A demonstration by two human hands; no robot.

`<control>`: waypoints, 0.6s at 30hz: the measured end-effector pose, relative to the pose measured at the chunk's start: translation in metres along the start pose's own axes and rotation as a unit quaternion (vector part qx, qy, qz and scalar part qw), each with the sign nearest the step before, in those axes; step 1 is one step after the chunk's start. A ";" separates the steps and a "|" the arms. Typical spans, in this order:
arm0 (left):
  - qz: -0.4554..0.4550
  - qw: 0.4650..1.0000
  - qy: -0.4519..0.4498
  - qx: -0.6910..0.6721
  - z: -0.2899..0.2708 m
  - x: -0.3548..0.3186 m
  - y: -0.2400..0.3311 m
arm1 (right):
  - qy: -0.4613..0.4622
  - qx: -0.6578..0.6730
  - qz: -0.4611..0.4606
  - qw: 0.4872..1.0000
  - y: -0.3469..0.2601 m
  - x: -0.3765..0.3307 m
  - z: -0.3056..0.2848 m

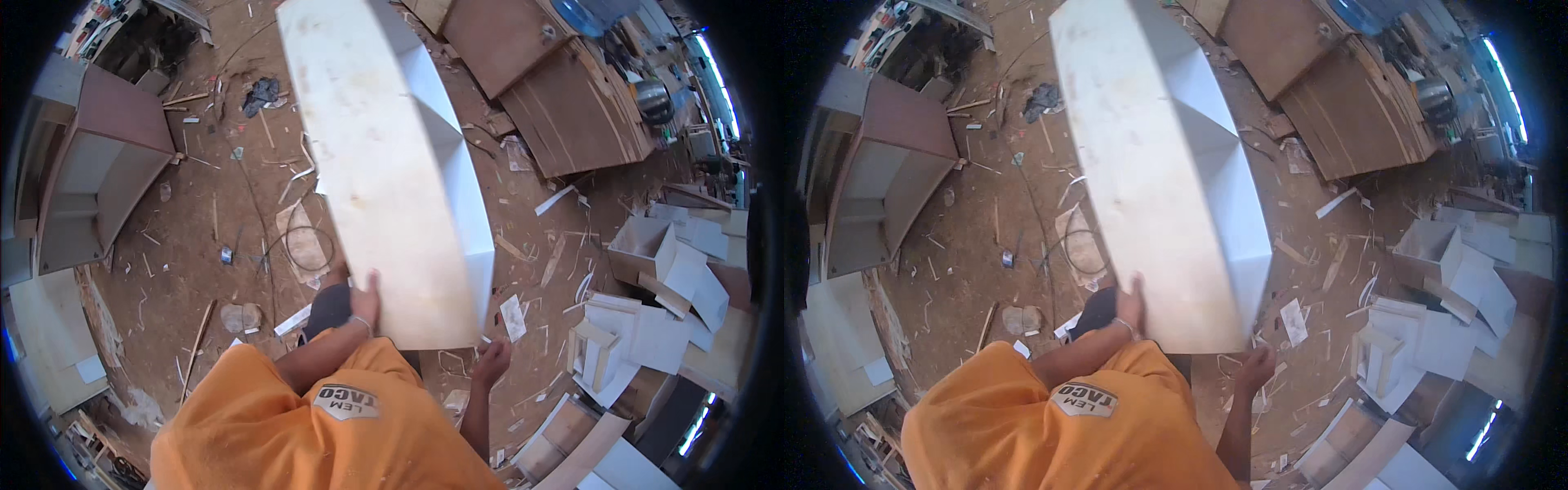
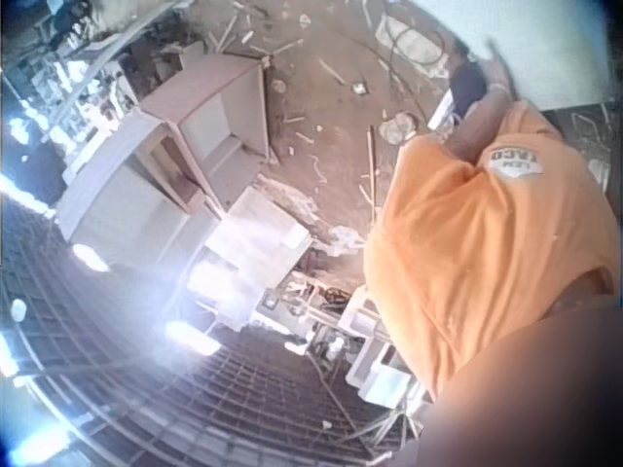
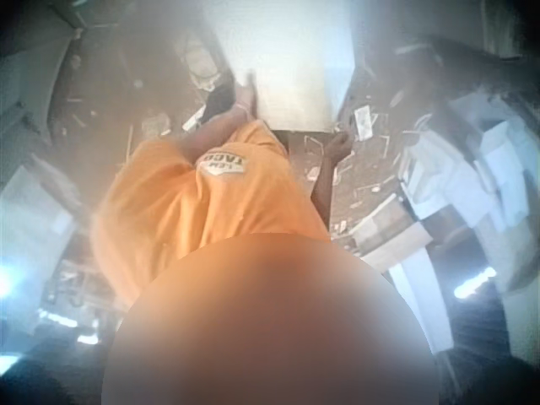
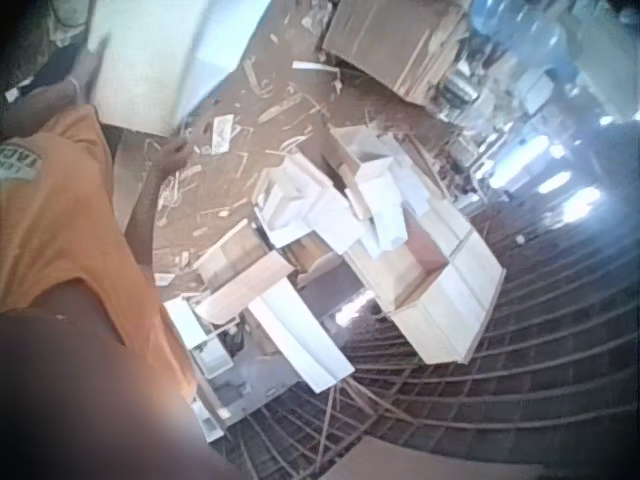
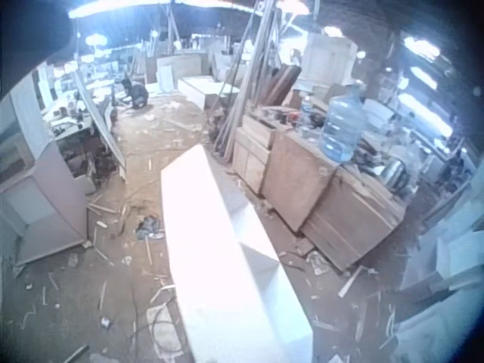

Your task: The person measures a white cabinet frame with a tape measure, then positions a large white board on top. They use a nail gun to fasten the board to the frame, securing it in place.

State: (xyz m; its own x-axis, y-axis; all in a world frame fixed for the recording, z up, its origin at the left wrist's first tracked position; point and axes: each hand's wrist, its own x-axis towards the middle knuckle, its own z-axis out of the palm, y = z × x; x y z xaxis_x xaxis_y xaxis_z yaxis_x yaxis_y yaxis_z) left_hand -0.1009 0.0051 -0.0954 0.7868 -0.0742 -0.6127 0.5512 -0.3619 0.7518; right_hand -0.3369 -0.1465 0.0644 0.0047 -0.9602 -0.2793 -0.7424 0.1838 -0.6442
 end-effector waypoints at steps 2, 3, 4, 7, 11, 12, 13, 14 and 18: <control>-0.064 0.992 0.100 0.049 -0.018 -0.006 0.019 | -0.026 0.037 0.038 0.998 0.030 0.020 -0.017; -0.128 0.991 0.011 -0.041 -0.040 0.018 -0.008 | -0.081 0.062 0.054 0.993 0.064 0.037 -0.012; -0.178 0.972 -0.082 -0.129 -0.051 0.061 -0.028 | -0.134 0.097 0.066 0.984 0.097 0.063 0.011; -0.143 0.978 -0.062 -0.138 -0.075 0.094 -0.069 | -0.222 0.012 -0.020 0.975 0.130 0.052 0.060; -0.165 0.975 -0.129 -0.079 -0.084 0.095 -0.074 | -0.324 0.209 0.333 0.861 0.083 0.000 0.084; -0.157 0.982 -0.105 -0.031 -0.085 0.105 -0.083 | -0.338 0.237 0.372 0.831 0.088 -0.001 0.102; -0.154 0.985 -0.077 0.019 -0.090 0.111 -0.094 | -0.352 0.261 0.414 0.798 0.088 -0.005 0.116; -0.152 0.985 -0.048 0.069 -0.097 0.118 -0.105 | -0.361 0.254 0.399 0.803 0.086 -0.004 0.130; -0.122 0.992 0.022 0.006 -0.129 0.136 -0.145 | -0.352 0.236 0.405 0.810 0.080 -0.025 0.189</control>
State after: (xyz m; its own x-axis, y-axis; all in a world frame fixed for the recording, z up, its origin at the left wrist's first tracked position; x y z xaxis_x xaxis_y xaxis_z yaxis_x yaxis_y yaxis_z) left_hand -0.0379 0.1670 -0.2560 0.6423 0.0568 -0.7644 0.7231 -0.3755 0.5797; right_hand -0.2693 -0.0680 -0.1145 0.1478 -0.1575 -0.9764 -0.3557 0.9127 -0.2010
